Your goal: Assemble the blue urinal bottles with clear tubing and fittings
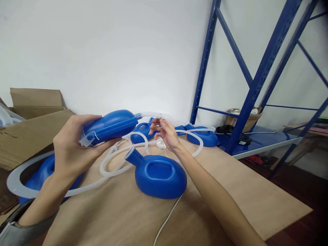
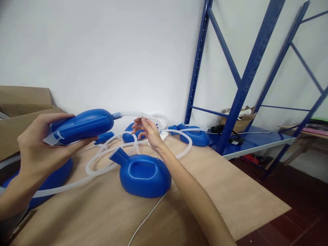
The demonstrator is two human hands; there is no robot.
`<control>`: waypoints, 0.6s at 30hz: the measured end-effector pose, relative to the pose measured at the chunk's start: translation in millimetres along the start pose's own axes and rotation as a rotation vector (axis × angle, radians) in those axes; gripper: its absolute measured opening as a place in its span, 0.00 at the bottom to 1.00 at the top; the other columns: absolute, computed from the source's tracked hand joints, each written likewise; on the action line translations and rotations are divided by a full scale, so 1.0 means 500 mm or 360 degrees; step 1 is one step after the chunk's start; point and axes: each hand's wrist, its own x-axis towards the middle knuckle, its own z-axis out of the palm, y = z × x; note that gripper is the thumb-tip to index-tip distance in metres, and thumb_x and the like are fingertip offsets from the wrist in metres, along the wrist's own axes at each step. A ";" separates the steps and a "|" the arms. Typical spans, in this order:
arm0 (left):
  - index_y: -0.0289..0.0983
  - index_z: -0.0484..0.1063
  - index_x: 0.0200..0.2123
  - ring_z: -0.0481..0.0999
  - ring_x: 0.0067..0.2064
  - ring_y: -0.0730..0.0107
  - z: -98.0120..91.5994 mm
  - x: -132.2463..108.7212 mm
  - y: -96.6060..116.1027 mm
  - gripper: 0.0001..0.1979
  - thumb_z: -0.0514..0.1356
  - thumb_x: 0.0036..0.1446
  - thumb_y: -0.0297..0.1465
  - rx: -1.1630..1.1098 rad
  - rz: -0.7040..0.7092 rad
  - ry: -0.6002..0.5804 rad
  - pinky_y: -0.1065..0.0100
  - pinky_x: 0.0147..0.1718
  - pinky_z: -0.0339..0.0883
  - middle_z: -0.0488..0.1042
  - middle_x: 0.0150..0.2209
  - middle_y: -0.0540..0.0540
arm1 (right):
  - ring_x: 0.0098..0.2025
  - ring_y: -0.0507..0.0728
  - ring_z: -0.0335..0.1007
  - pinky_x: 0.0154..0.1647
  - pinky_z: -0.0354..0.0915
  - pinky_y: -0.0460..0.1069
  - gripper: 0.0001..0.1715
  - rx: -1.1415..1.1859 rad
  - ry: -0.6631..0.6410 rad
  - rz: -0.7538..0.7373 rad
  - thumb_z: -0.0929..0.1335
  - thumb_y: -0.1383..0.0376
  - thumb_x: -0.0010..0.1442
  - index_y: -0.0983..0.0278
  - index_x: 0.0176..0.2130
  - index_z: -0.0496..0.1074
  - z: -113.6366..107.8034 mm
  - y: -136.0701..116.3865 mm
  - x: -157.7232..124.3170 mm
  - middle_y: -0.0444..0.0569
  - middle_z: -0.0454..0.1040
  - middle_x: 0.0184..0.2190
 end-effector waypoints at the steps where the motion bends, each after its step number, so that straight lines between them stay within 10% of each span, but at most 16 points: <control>1: 0.35 0.75 0.51 0.80 0.44 0.57 0.000 0.000 0.000 0.30 0.74 0.51 0.47 0.0003 0.0005 0.0000 0.60 0.45 0.72 0.79 0.44 0.41 | 0.30 0.53 0.76 0.21 0.65 0.44 0.30 -0.0016 0.0012 -0.0006 0.75 0.41 0.56 0.63 0.41 0.75 0.001 0.001 0.000 0.47 0.75 0.34; 18: 0.36 0.69 0.61 0.77 0.52 0.57 0.007 -0.015 0.002 0.28 0.69 0.59 0.33 -0.0085 0.0444 -0.0211 0.62 0.49 0.73 0.75 0.53 0.37 | 0.31 0.56 0.78 0.37 0.78 0.51 0.26 -0.0363 0.0015 -0.0203 0.76 0.43 0.55 0.63 0.32 0.82 0.049 -0.020 -0.023 0.50 0.81 0.30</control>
